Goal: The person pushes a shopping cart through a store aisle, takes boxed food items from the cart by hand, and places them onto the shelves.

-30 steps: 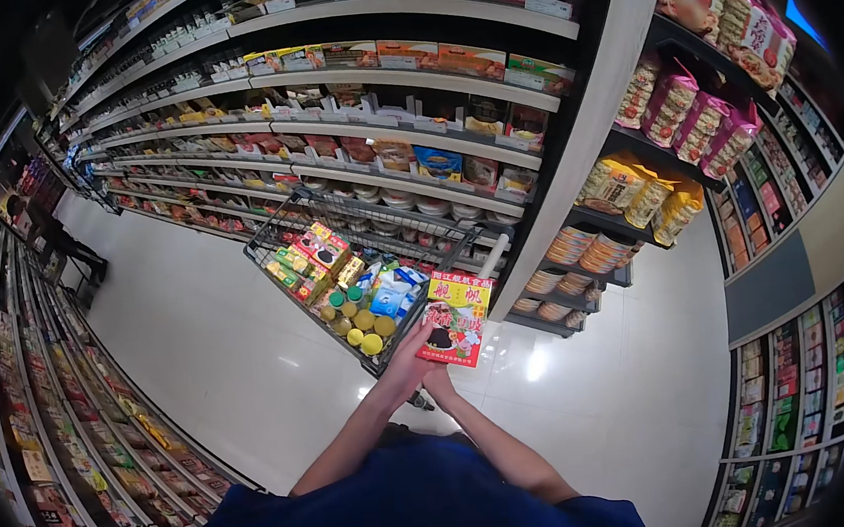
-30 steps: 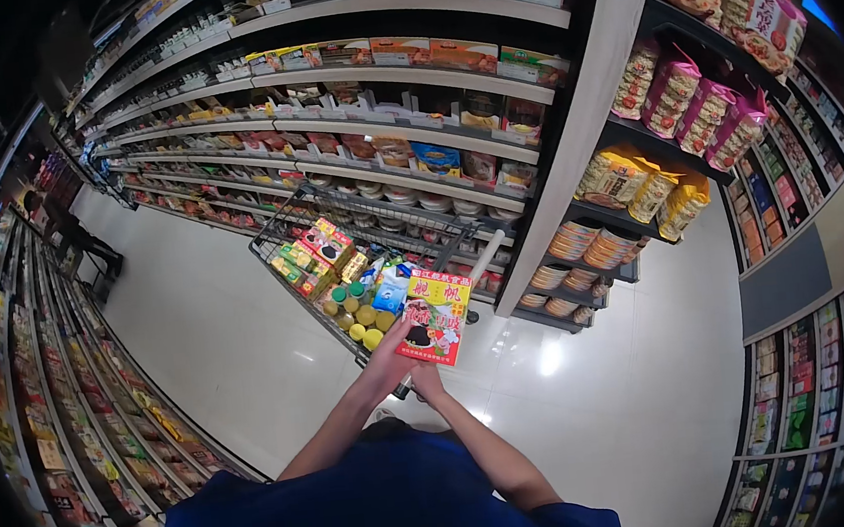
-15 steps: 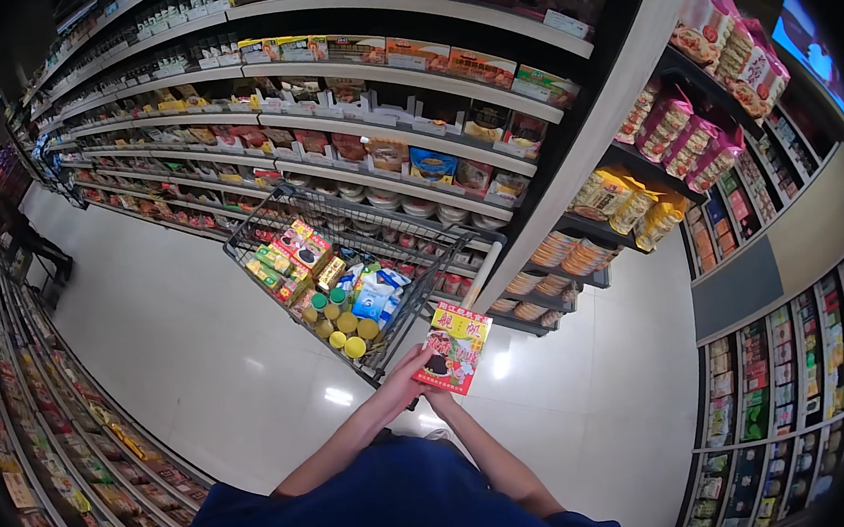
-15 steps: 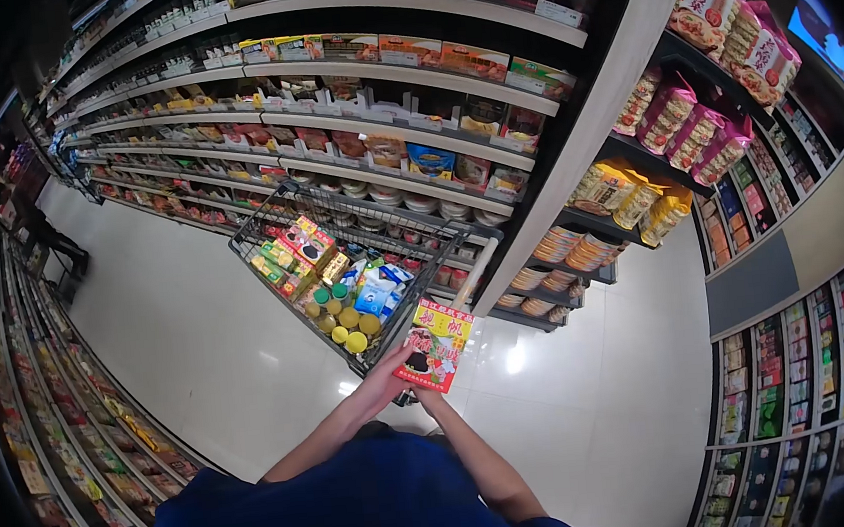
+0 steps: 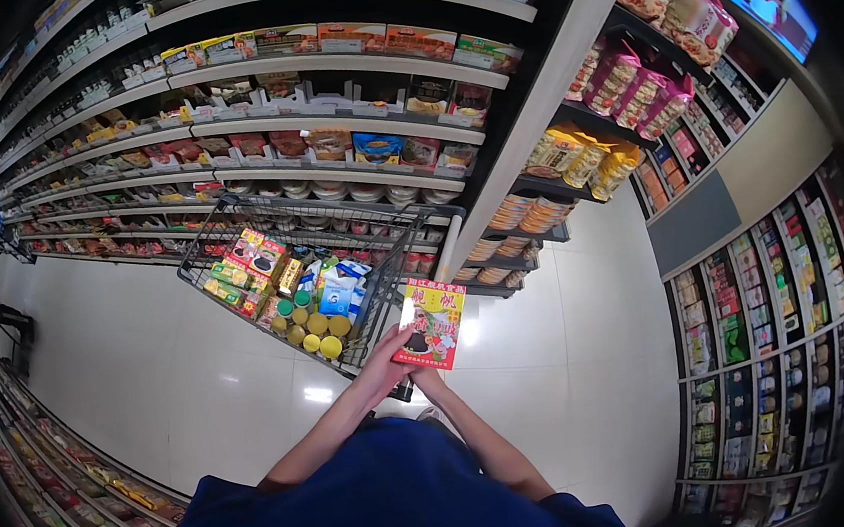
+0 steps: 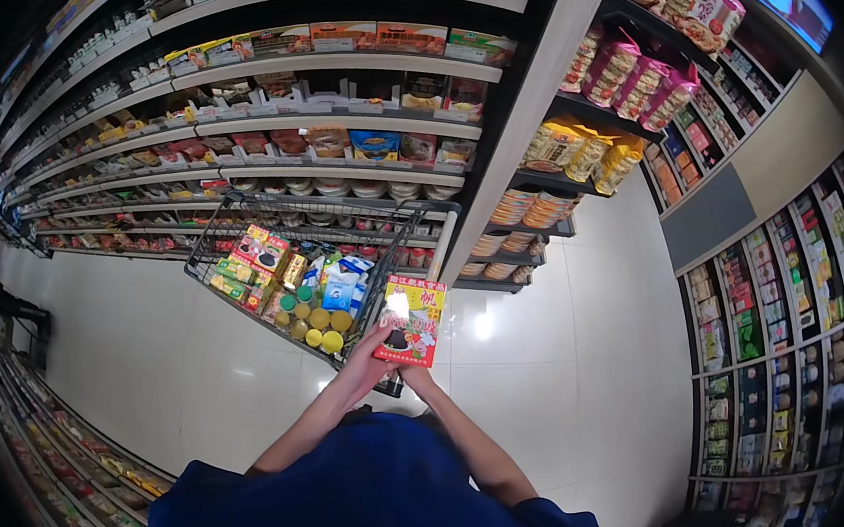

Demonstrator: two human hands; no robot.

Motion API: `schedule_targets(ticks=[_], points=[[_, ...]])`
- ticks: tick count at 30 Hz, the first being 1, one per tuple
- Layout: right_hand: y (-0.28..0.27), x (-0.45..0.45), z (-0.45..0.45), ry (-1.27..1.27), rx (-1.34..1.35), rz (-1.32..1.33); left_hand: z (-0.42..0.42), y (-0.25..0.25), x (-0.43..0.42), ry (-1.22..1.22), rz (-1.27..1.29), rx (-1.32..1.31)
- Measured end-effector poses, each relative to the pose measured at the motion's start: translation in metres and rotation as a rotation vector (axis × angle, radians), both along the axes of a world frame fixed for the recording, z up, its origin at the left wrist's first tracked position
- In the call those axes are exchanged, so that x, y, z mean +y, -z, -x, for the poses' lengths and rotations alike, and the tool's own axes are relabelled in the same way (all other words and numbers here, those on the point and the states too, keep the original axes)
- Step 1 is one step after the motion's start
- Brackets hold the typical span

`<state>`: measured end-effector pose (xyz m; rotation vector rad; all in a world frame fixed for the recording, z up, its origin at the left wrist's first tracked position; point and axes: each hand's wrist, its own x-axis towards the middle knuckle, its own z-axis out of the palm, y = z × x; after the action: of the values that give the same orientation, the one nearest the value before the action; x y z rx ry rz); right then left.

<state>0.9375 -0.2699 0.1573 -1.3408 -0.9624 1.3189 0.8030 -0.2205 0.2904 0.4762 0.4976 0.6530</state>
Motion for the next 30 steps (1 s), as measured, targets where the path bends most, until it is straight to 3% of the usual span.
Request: schedule_targets(ticks=[1,3,6,18,25,27,29,30], points=[[-0.014,0.007,0.008,0.082,0.010,-0.066,0.001,-0.001,0.001,-0.017,-0.007,-0.023],[0.017,0.015,0.005,0.041,0.138,0.074,0.004,-0.002,0.009,-0.029,-0.056,-0.006],[0.035,0.015,0.007,0.052,0.098,0.126,0.006,-0.016,0.021,-0.090,-0.115,0.045],[-0.015,0.004,0.036,-0.038,0.147,0.311,0.021,-0.004,0.038,-0.178,-0.155,0.095],[-0.013,0.000,-0.038,-0.512,-0.021,0.454,0.016,0.010,0.022,-0.340,-0.159,0.219],[-0.016,0.009,-0.069,-0.352,-0.047,0.416,0.004,0.015,0.020,-0.401,-0.129,0.258],[-0.041,0.029,-0.093,-0.385,-0.022,0.388,-0.013,0.030,0.019,-0.430,-0.079,0.262],[-0.054,0.041,-0.107,-0.335,0.171,0.346,-0.023,0.027,0.020,-0.424,-0.118,0.231]])
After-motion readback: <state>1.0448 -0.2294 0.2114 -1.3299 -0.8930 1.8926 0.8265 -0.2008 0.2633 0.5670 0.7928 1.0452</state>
